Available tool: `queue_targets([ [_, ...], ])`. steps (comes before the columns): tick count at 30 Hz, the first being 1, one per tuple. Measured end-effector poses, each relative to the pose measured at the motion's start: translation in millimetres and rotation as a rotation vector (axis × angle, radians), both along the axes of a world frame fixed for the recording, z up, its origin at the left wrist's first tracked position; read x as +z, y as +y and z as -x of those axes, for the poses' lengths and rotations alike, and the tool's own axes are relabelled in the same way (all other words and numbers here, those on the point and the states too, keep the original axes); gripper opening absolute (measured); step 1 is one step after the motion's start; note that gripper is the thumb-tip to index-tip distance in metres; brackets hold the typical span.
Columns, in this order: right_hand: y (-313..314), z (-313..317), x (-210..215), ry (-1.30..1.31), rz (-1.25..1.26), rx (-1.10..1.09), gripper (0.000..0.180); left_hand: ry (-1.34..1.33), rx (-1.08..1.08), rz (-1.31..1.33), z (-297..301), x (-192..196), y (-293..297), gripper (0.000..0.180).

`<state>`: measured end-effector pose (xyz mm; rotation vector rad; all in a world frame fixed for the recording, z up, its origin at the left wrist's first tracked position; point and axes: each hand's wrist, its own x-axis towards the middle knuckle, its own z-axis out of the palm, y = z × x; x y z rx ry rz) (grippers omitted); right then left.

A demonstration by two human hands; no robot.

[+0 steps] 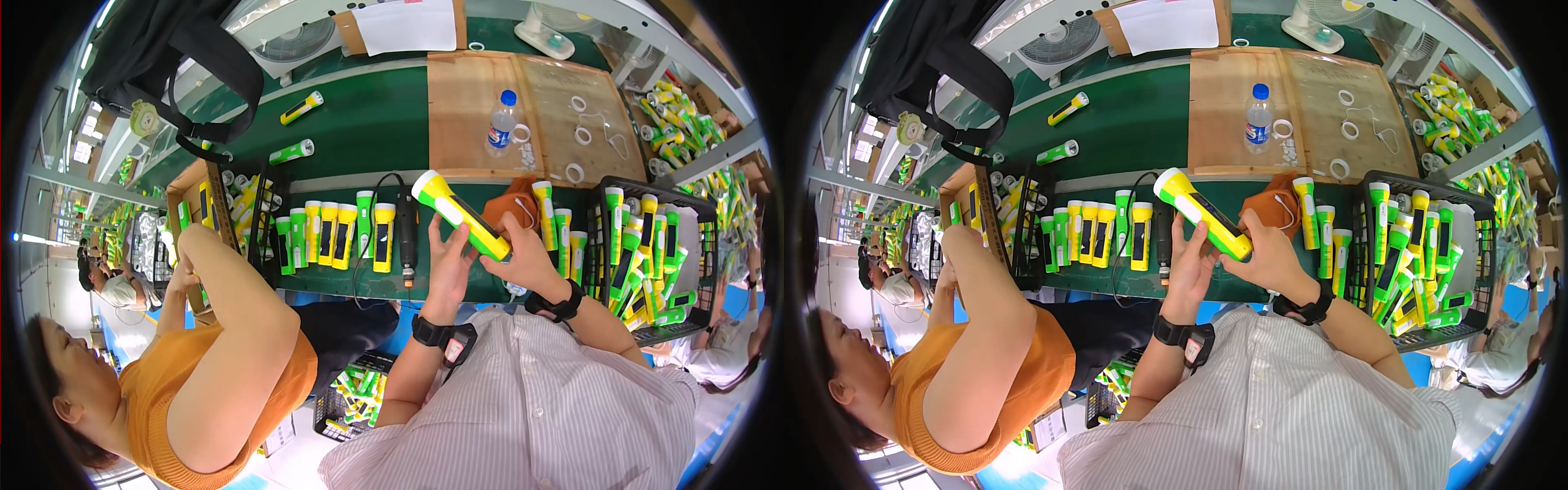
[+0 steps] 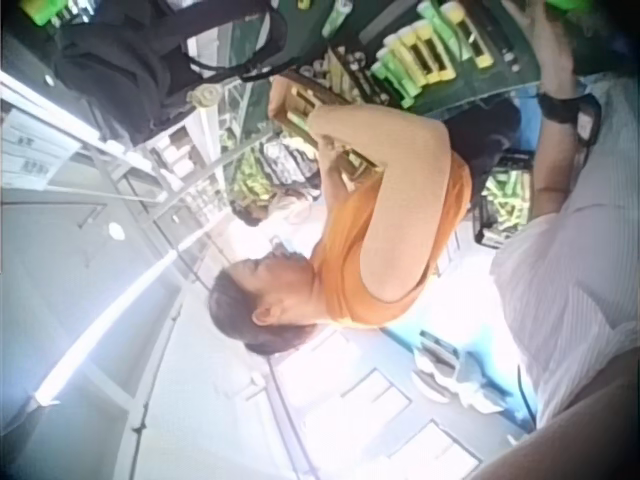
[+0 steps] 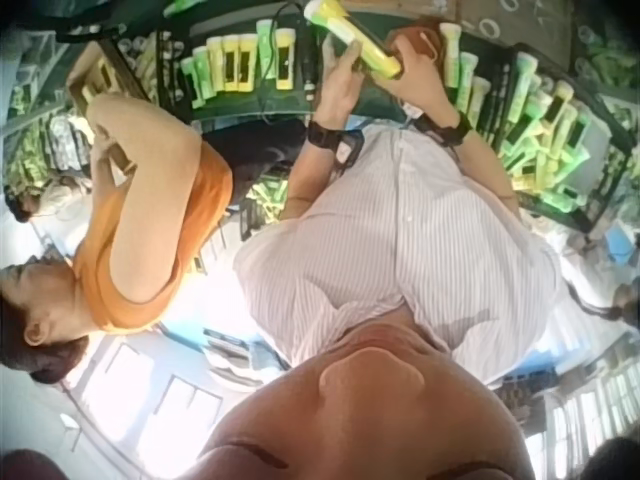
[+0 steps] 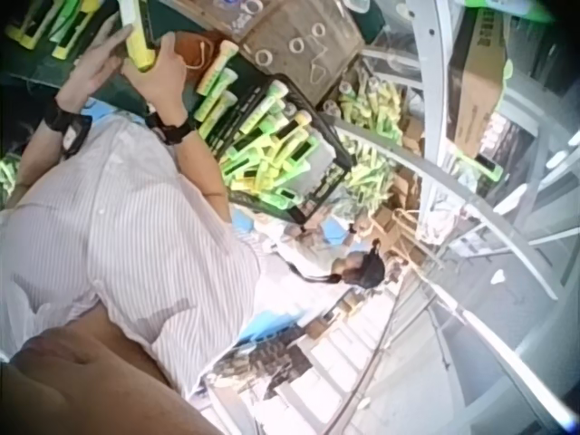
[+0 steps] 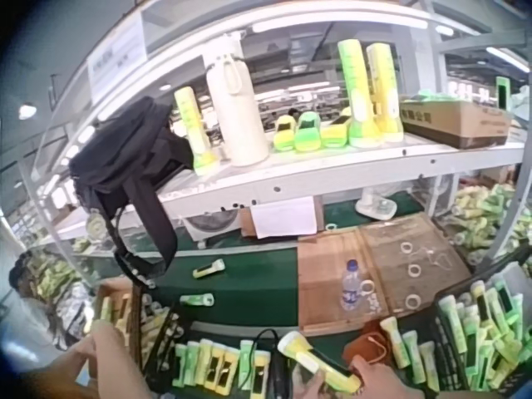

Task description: Inspecting and testing hand-held flashlights before sorting them into crates on an assembly line.

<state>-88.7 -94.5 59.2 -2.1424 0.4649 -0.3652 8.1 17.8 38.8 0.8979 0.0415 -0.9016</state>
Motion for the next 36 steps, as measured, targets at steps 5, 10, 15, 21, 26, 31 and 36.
queue_targets([
  [5, -16.7, 10.7, -23.7, 0.047, -0.31, 0.055, 0.056, -0.335, -0.176, -0.099, 0.5, -16.9, -18.6, 0.066],
  [10, -48.1, 75.7, -51.4, 0.128, -0.036, -0.385, 0.046, -0.57, -0.635, -0.291, -11.7, -71.1, -48.3, 0.046],
  [15, -126.4, 208.3, -77.3, 0.234, -0.163, -1.229, 0.047, -0.527, -0.433, -0.488, -56.3, -114.2, -69.8, 0.027],
  [21, -200.2, 345.5, -111.2, 0.603, 0.301, -1.391, 0.06, -0.529, 0.013, -0.43, -176.9, -152.1, -117.9, 0.023],
  [26, -212.4, 360.2, -134.1, 0.505, 0.476, -1.077, 0.056, -1.043, 0.376, -0.983, -303.8, -172.2, -134.5, 0.029],
  [31, -186.3, 353.7, -138.3, 0.445, 0.67, -0.973, 0.048, -1.217, 0.356, -1.635, -389.1, -164.1, -83.5, 0.059],
  [36, -236.0, 365.7, -142.9, 0.009, 1.0, -0.703, 0.051, -1.027, 0.082, -1.97, -464.7, -176.3, -47.1, 0.089],
])
